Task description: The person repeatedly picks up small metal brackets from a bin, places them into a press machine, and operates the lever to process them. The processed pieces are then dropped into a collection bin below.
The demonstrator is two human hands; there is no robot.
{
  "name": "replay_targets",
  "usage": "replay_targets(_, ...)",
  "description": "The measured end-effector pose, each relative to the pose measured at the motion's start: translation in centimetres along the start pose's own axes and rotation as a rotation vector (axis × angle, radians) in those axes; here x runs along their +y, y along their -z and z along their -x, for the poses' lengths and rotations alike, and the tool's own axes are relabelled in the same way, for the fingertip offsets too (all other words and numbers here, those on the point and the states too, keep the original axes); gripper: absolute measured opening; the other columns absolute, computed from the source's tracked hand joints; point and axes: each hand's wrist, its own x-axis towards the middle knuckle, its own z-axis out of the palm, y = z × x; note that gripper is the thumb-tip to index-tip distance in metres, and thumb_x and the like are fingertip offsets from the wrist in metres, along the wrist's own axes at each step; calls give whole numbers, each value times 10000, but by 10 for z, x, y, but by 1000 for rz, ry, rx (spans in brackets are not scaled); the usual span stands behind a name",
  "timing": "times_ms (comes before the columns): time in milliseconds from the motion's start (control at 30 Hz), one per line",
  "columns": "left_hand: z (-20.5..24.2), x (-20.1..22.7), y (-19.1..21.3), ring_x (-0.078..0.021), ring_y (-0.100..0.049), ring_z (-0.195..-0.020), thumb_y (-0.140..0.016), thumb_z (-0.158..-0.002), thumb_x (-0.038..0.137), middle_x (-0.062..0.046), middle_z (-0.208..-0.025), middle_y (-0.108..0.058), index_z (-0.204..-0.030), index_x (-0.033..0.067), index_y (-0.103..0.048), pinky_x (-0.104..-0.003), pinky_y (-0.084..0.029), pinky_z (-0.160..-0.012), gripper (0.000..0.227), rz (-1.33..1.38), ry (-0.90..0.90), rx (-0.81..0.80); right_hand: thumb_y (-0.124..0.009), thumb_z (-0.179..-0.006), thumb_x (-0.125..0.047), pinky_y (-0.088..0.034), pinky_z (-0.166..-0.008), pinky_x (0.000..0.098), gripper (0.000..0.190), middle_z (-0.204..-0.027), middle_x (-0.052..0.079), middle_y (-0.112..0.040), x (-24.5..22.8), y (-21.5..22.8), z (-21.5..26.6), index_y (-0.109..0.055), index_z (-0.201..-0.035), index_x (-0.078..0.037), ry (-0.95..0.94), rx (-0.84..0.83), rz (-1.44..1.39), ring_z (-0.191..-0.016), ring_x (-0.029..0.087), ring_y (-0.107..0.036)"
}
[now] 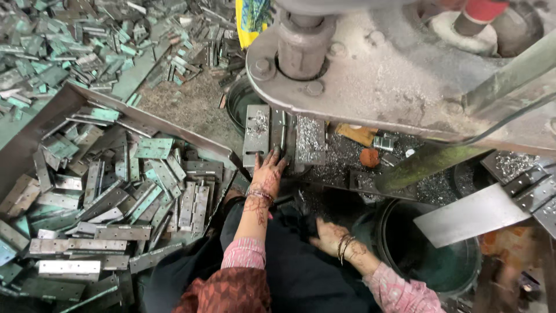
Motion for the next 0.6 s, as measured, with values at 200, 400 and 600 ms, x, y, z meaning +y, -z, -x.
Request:
replay_targets(200, -4, 0, -8, -244, -258, -1555, -504, -964, 120, -102, -1639, -345, -1508, 206, -478, -616, -65, -1264, 552, 29, -6, 118, -629, -902, -568, -552, -934, 469, 682, -1172, 189, -707, 3, 10, -6, -500, -1327, -50, -62, -50, 13, -1091, 367, -692)
replay_targets(400, -3, 6, -4, -275, -240, -1534, -486, -937, 122, -141, -1630, -310, -1526, 179, -447, -627, -60, -1235, 592, -2, 4, 111, -629, -934, -545, -529, -935, 495, 885, -1244, 260, -639, 48, -92, -54, -271, -1518, 16, 23, 108, 20, -1137, 415, -645)
replay_targets(600, 6, 22, 1, -297, -273, -1521, -462, -979, 168, -136, -1658, -288, -1488, 145, -494, -642, -66, -1237, 511, -33, 97, 135, -628, -954, -505, -531, -961, 497, 791, -1210, 256, -659, 67, -116, -75, -330, -1495, -11, -68, 39, 63, -1138, 424, -650)
